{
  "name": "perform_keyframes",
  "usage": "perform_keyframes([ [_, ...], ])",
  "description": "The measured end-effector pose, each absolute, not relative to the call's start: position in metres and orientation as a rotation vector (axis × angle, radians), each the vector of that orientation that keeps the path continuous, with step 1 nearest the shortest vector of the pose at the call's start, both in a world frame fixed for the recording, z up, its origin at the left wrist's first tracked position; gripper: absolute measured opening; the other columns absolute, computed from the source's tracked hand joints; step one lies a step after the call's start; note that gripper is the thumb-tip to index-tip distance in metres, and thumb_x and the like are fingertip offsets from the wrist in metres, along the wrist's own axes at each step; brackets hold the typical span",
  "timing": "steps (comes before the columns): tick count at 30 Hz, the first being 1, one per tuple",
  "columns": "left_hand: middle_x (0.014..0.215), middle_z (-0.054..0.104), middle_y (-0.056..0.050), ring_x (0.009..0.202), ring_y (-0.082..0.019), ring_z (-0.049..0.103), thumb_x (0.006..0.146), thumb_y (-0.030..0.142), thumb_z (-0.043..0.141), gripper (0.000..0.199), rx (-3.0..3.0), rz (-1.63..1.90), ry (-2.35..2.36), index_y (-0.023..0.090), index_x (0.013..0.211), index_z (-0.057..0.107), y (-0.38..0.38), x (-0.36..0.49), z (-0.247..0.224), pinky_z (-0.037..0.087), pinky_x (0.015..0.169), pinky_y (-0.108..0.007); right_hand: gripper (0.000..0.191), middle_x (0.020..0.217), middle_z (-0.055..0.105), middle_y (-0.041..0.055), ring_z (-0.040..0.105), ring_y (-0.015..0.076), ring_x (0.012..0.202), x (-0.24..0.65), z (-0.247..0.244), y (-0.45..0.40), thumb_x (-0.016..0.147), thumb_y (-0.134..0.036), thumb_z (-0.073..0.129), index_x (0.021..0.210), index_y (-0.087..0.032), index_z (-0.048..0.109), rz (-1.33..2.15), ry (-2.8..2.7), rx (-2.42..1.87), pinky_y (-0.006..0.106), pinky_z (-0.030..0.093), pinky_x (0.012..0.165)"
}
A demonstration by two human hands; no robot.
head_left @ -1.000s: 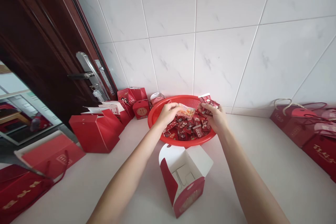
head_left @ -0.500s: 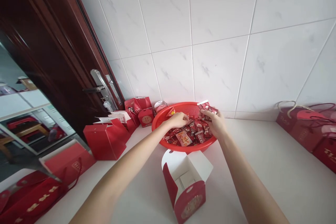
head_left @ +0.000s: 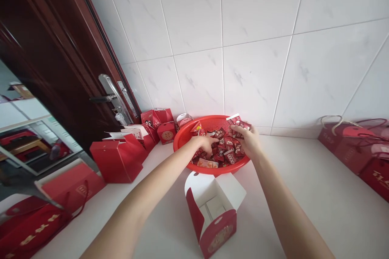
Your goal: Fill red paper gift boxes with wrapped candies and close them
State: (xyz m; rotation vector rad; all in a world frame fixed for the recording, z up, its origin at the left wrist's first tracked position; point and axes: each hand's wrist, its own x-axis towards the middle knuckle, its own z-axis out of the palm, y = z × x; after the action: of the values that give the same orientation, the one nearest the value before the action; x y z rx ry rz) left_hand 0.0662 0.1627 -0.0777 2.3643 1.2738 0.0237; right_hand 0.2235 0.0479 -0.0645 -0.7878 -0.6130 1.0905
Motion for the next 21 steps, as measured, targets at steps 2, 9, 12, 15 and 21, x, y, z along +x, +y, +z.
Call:
perform_keyframes([
  [2,0.159,0.038,-0.014,0.131,-0.049,0.048,0.026,0.017,0.087,0.109,2.371,-0.250,1.356,0.030,0.131,0.064,0.161,0.068,-0.075,0.048,0.098,-0.049,0.040,0.058,0.068,-0.0010,0.061,0.0148,0.056,0.223,-0.065,0.048,0.046,-0.018,0.087,0.073,-0.022,0.058,1.095,-0.593,-0.788,0.025,0.052,0.052],
  [9,0.157,0.043,-0.009,0.135,-0.038,0.049,0.047,0.022,0.079,0.104,2.370,-0.475,1.280,0.029,0.146,0.049,0.158,0.069,-0.068,0.047,0.103,-0.038,0.040,0.057,0.067,-0.0009,0.060,0.0140,0.055,0.223,-0.064,0.046,0.047,-0.021,0.087,0.073,-0.021,0.057,1.079,-0.661,-0.803,0.024,0.051,0.051],
  [12,0.149,0.053,-0.008,0.126,-0.036,0.057,0.050,0.021,0.075,0.093,2.375,-0.492,1.270,0.027,0.141,0.055,0.160,0.067,-0.067,0.051,0.097,-0.035,0.037,0.058,0.067,-0.0005,0.060,0.0147,0.056,0.223,-0.064,0.045,0.047,-0.021,0.087,0.072,-0.020,0.059,1.082,-0.668,-0.821,0.024,0.051,0.050],
  [15,0.144,0.058,-0.006,0.120,-0.035,0.060,0.049,0.027,0.079,0.087,2.360,-0.491,1.253,0.030,0.135,0.060,0.159,0.066,-0.067,0.052,0.092,-0.034,0.034,0.058,0.067,0.0001,0.060,0.0146,0.056,0.224,-0.065,0.045,0.049,-0.022,0.086,0.071,-0.019,0.061,1.082,-0.697,-0.814,0.024,0.051,0.050],
  [21,0.109,0.074,-0.001,0.098,-0.030,0.068,0.045,0.034,0.084,0.055,2.315,-0.436,1.194,0.029,0.099,0.076,0.154,0.067,-0.065,0.053,0.080,-0.031,0.032,0.059,0.067,0.0008,0.059,0.0139,0.055,0.224,-0.066,0.046,0.050,-0.022,0.086,0.071,-0.019,0.062,1.075,-0.703,-0.818,0.024,0.051,0.050],
])
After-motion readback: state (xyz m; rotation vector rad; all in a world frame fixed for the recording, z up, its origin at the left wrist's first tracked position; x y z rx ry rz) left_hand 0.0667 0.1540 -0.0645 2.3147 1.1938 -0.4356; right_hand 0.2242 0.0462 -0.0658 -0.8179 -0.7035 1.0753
